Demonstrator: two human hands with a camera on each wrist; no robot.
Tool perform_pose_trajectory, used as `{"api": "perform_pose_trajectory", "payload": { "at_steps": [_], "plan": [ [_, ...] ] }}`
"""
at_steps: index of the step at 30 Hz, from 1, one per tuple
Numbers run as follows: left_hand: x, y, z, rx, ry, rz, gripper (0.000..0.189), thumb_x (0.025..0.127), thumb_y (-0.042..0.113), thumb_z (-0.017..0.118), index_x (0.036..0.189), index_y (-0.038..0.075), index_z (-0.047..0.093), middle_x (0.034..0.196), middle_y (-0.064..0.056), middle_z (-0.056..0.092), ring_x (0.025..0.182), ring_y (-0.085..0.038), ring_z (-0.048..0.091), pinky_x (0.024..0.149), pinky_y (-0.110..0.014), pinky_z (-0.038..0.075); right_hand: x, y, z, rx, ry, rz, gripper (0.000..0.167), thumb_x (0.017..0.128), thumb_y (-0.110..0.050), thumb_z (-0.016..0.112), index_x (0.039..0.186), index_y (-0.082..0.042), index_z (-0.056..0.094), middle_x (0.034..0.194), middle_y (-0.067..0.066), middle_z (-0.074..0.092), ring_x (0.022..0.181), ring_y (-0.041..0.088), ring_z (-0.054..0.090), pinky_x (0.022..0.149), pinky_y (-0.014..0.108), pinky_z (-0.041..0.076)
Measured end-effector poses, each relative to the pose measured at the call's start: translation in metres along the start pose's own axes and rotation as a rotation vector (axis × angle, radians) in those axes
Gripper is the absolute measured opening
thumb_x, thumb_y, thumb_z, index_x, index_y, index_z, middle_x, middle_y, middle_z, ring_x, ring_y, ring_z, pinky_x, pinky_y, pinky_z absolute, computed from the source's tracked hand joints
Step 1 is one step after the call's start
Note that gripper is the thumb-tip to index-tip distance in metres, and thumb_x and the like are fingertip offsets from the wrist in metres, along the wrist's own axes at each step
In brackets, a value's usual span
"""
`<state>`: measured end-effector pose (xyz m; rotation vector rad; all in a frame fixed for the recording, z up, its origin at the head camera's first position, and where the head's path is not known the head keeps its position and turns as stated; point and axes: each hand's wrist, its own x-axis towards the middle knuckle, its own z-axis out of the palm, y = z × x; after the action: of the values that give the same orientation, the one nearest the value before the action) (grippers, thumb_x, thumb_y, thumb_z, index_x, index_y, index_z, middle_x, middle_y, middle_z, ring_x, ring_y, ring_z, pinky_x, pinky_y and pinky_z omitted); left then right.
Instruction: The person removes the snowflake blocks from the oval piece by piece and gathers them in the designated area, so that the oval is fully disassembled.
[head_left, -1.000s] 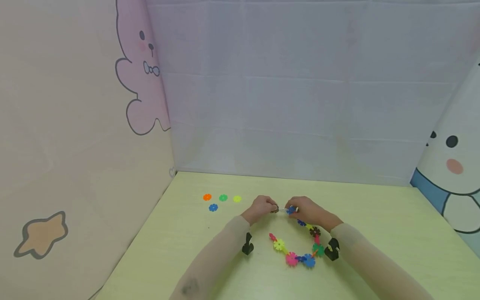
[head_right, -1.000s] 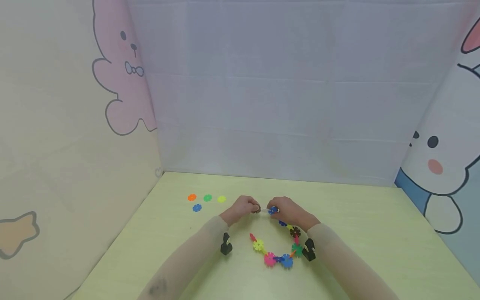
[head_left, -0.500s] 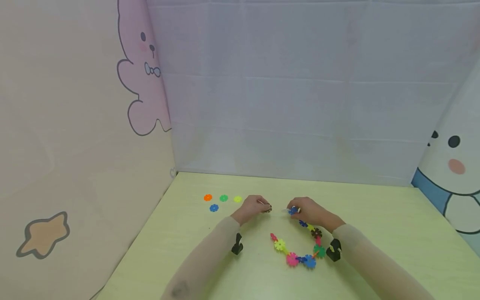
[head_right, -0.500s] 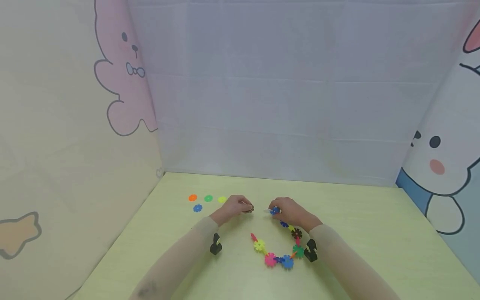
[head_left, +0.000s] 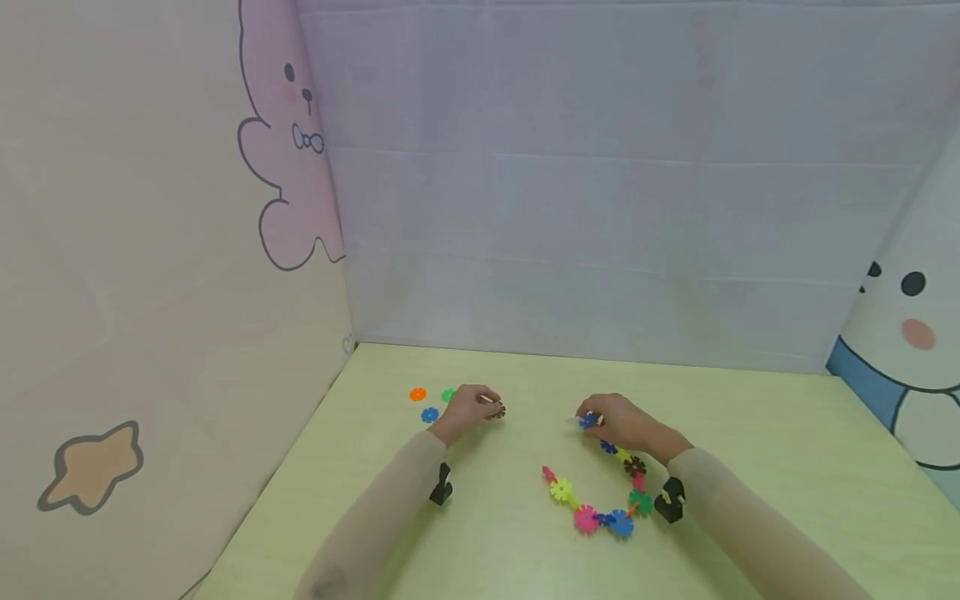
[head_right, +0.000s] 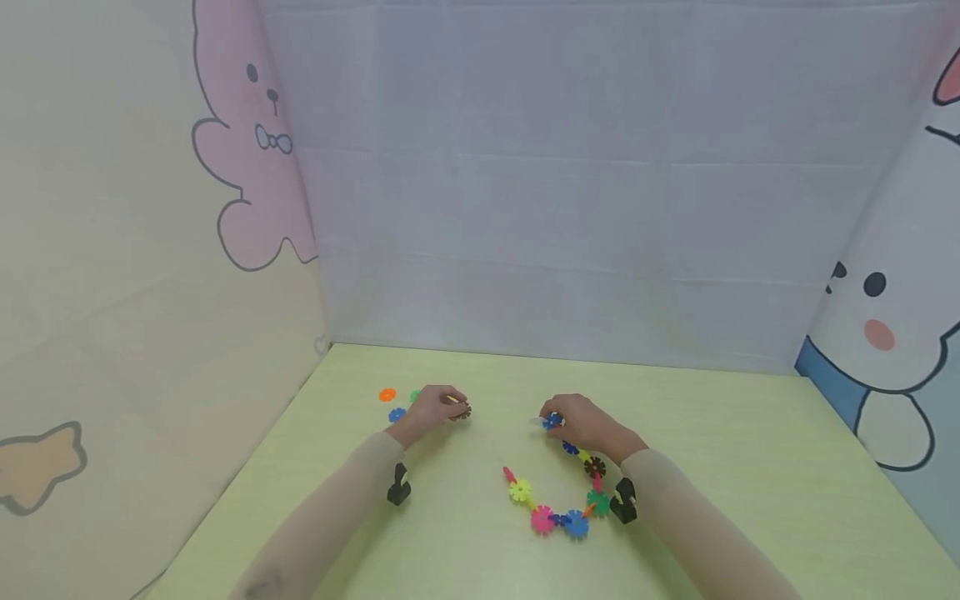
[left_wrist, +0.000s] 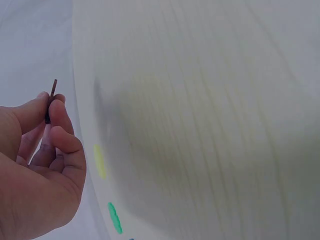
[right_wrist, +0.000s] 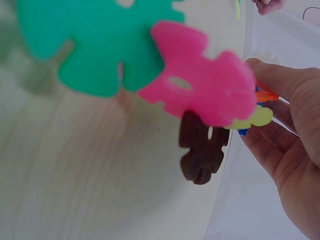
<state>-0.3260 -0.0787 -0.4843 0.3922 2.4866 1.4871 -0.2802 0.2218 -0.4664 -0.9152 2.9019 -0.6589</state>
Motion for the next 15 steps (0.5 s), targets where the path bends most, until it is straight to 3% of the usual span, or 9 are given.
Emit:
{"api": "perform_pose_trajectory", "payload": {
  "at_steps": [6,15],
  "plan": [
    [-0.004,-0.006,-0.013,0.032,0.013,-0.043,0.021,0.088,0.004,0.062,0.109,-0.002,0.065,0.097,-0.011,0.067,0.084,-0.019,0.064,0.073,-0.032,0.052,-0.002,-0.001,-0.003,0.009,0.006,-0.010,0.024,0.085,-0.012,0.071,0.107,-0.007,0.065,0.098,-0.003,0.062,0.086,0.015,0.059,0.070,0.030,0.050],
    [-0.009,-0.025,-0.031,0.108,0.027,-0.065,0.024,0.084,0.001,0.066,0.108,0.001,0.062,0.093,-0.008,0.064,0.083,-0.019,0.061,0.069,-0.029,0.050,-0.002,-0.001,-0.003,0.002,0.005,-0.001,0.024,0.085,-0.013,0.071,0.108,-0.008,0.065,0.097,-0.004,0.062,0.086,0.014,0.059,0.070,0.030,0.049]
  ]
}}
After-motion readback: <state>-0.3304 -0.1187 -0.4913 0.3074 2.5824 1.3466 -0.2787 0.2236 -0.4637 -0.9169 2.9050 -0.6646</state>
